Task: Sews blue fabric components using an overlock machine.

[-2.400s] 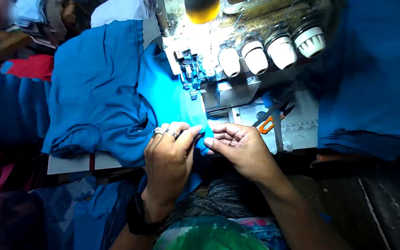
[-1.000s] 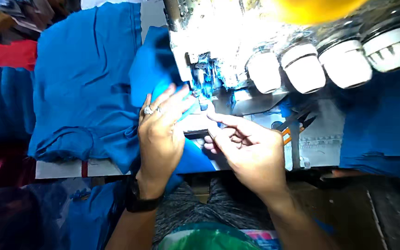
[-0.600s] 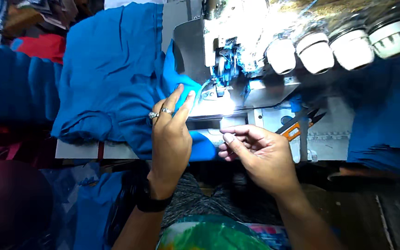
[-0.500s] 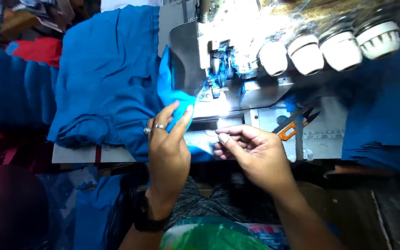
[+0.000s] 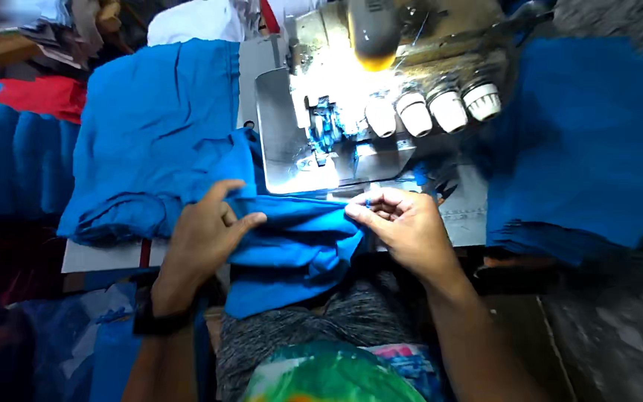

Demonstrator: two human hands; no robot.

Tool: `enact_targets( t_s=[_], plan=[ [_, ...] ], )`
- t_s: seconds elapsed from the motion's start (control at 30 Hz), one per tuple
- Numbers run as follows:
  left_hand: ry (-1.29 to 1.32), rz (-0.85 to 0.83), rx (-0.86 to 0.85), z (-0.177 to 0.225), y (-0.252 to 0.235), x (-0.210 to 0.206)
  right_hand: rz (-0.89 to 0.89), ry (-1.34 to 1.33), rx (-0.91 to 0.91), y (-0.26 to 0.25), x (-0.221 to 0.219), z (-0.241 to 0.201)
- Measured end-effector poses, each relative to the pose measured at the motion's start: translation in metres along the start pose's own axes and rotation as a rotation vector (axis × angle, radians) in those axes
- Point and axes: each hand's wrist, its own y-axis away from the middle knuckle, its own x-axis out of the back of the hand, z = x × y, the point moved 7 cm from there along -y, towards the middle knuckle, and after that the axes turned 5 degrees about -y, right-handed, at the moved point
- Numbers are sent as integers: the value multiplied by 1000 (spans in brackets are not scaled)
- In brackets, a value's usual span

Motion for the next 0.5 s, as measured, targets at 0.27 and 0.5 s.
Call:
enact_targets(
  t_s=[0.27,0.5],
  plan=[
    [-30,611,-158,20,31,48,47,140,213,51,-26,-53],
    [486,390,-233,-66,84,46,67,213,-166,111,19,15]
  ],
)
